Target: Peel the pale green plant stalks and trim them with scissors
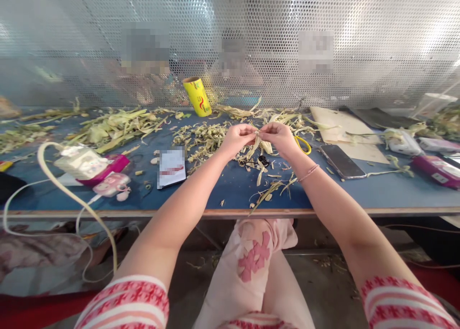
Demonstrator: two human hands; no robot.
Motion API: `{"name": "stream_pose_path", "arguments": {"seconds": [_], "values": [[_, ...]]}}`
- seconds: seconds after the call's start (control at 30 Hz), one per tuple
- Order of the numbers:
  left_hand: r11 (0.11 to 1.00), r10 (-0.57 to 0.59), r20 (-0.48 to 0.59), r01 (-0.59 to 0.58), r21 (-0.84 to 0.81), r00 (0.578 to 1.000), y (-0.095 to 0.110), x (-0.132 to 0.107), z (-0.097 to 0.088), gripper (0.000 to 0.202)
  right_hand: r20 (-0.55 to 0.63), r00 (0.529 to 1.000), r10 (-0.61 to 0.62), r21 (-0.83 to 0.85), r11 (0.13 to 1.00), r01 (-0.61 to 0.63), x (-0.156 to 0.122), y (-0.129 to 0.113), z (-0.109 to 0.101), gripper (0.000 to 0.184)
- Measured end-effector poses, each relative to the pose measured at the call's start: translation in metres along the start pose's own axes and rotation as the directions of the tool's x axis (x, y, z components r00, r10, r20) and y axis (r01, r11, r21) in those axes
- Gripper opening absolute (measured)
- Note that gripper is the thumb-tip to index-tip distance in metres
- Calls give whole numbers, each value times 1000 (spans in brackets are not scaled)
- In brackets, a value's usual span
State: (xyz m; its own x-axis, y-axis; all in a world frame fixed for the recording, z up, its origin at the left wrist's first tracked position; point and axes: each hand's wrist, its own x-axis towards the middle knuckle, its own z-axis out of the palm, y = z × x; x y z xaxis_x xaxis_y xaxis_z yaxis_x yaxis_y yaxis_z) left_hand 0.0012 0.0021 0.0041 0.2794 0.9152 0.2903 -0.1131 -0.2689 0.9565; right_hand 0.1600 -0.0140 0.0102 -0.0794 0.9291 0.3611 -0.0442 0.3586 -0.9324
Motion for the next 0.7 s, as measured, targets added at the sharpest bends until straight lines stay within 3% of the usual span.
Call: {"name": "stream_pose_path", "arguments": {"seconds": [0.17,0.4,0.7], "values": [[980,106,69,-116,163,992,1,0,-5,16,62,996,69,64,995,-73,0,0,-2,37],[920,207,67,-218,325,976,10,-6,-4,13,102,981,163,171,969,-179,3,3,-5,35],[738,410,63,-372,563,910,-2,-4,-4,8,66,985,162,189,967,-171,0,-1,0,36]]}}
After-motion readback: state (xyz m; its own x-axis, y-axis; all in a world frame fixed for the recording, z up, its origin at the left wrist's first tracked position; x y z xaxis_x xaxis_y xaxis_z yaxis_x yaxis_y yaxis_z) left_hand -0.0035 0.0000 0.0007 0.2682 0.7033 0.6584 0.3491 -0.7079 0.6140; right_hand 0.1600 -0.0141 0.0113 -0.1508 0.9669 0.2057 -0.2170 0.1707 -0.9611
